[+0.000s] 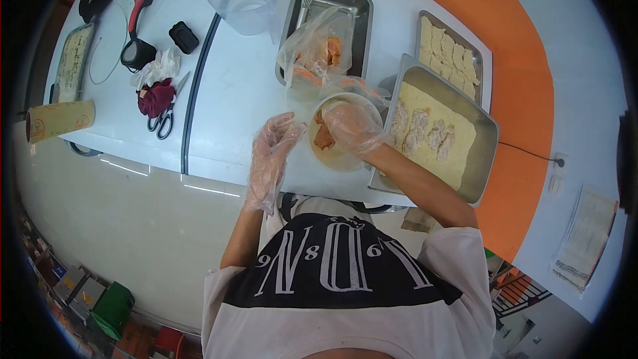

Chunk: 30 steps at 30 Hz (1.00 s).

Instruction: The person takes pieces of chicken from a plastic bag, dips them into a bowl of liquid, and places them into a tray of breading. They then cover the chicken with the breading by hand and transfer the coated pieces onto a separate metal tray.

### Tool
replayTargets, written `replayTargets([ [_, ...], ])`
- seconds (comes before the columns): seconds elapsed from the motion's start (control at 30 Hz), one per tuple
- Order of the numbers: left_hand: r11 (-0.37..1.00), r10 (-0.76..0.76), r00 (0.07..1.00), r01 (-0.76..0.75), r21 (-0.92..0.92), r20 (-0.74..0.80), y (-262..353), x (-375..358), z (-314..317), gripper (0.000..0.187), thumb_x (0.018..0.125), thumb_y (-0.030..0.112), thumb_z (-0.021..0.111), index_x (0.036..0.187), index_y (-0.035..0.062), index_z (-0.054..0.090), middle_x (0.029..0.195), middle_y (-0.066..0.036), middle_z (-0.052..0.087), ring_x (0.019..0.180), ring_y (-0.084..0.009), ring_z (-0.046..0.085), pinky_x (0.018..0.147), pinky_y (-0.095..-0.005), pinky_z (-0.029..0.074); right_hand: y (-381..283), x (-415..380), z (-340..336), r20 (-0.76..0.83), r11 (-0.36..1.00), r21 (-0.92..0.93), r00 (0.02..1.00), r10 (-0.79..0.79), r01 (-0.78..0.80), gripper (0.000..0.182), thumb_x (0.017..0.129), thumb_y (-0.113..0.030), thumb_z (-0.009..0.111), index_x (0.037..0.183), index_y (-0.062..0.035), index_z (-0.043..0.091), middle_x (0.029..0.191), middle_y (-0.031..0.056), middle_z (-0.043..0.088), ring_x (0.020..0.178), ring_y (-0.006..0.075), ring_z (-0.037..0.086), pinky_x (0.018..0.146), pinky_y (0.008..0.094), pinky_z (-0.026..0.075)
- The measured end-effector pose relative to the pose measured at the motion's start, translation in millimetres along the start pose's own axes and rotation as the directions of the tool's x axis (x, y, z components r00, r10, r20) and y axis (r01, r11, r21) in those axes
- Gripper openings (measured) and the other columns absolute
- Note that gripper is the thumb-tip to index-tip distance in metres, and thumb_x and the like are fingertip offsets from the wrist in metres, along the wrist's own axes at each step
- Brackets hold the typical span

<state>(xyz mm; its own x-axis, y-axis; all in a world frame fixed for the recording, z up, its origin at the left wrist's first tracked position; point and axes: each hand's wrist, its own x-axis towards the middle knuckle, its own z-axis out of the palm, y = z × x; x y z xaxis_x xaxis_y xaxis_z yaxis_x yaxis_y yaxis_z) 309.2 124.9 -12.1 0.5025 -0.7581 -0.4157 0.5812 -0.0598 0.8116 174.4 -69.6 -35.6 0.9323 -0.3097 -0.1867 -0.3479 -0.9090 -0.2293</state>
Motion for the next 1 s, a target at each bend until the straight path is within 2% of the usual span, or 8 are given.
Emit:
replayTargets([
  [0.07,1.000,-0.003,1.000,0.003,0.009,-0.015,7.2,-2.9,1.8,0.043,0.105,0.011,0.070,0.142,-0.0071,0.057,0.127,-0.017,0.073,0.121,-0.0195,0.068,0.110,-0.0327,0.051,0.7,-1.5,3.4,0.087,0.999,-0.040,0.996,-0.027,0.031,0.014,0.092,-0.006,0.063,0.098,-0.0008,0.074,0.096,0.0186,0.075,0.095,0.0344,0.074,0.088,0.0453,0.060],
  [0.17,1.000,0.006,0.998,-0.005,0.023,-0.056,11.9,-3.6,-0.6,0.046,0.103,0.015,0.071,0.141,-0.0063,0.057,0.124,-0.017,0.073,0.118,-0.0221,0.069,0.110,-0.0357,0.051,25.7,-13.7,15.7,-0.334,0.885,0.452,0.941,0.052,0.112,0.016,0.092,-0.006,0.062,0.102,-0.0012,0.072,0.095,0.0151,0.074,0.089,0.0294,0.074,0.083,0.0410,0.061],
  [0.27,0.999,0.025,0.997,-0.023,0.026,-0.079,11.1,-0.9,-5.5,0.048,0.101,0.019,0.073,0.140,-0.0049,0.058,0.121,-0.017,0.074,0.115,-0.0246,0.071,0.110,-0.0387,0.051,36.6,-23.7,-14.8,0.077,0.988,-0.096,0.990,-0.117,0.124,0.032,0.101,-0.017,0.061,0.130,-0.0039,0.058,0.100,0.0109,0.068,0.094,0.0204,0.068,0.085,0.0312,0.057],
  [0.37,0.999,0.034,0.996,-0.032,0.017,-0.088,11.3,-0.6,-7.2,0.049,0.100,0.020,0.074,0.140,-0.0039,0.059,0.121,-0.017,0.074,0.114,-0.0243,0.071,0.109,-0.0390,0.051,6.9,-37.9,-67.1,-0.065,0.741,0.670,0.991,0.119,-0.045,0.021,0.088,-0.006,0.063,0.107,-0.0047,0.071,0.094,0.0074,0.072,0.084,0.0233,0.073,0.073,0.0363,0.061],
  [0.43,0.999,0.038,0.995,-0.037,0.015,-0.087,11.9,0.0,-7.9,0.049,0.100,0.021,0.074,0.139,-0.0034,0.059,0.122,-0.017,0.074,0.114,-0.0240,0.071,0.109,-0.0390,0.052,-2.4,-43.1,-68.3,0.039,0.871,-0.445,0.976,-0.215,0.210,0.012,0.088,-0.008,0.063,0.093,-0.0039,0.073,0.087,0.0116,0.073,0.082,0.0283,0.074,0.076,0.0405,0.061],
  [0.47,0.999,0.046,0.996,-0.044,0.021,-0.082,11.8,0.4,-7.4,0.049,0.100,0.022,0.074,0.139,-0.0031,0.059,0.122,-0.017,0.074,0.114,-0.0239,0.071,0.109,-0.0391,0.052,1.7,-44.6,-56.4,0.039,0.870,-0.447,0.976,-0.212,0.207,0.012,0.088,-0.008,0.063,0.093,-0.0039,0.073,0.087,0.0116,0.073,0.082,0.0283,0.074,0.076,0.0405,0.061],
  [0.53,0.998,0.054,0.996,-0.052,0.029,-0.069,12.3,2.1,-4.7,0.049,0.100,0.023,0.074,0.139,-0.0028,0.060,0.121,-0.017,0.074,0.114,-0.0238,0.071,0.108,-0.0391,0.052,10.6,-45.0,-25.8,0.103,0.984,0.080,0.981,-0.166,0.158,0.015,0.088,-0.010,0.062,0.085,-0.0005,0.073,0.086,0.0192,0.073,0.086,0.0361,0.075,0.080,0.0467,0.061],
  [1.0,0.999,-0.001,0.999,0.003,0.039,-0.048,0.4,-5.2,-7.1,0.050,0.102,0.023,0.070,0.142,-0.0044,0.058,0.123,-0.018,0.074,0.116,-0.0246,0.070,0.108,-0.0388,0.051,-24.5,-17.5,-0.1,0.423,0.851,0.407,0.894,0.147,-0.332,0.025,0.085,-0.014,0.073,0.100,0.0065,0.077,0.098,0.0296,0.077,0.095,0.0438,0.076,0.087,0.0500,0.059],
])
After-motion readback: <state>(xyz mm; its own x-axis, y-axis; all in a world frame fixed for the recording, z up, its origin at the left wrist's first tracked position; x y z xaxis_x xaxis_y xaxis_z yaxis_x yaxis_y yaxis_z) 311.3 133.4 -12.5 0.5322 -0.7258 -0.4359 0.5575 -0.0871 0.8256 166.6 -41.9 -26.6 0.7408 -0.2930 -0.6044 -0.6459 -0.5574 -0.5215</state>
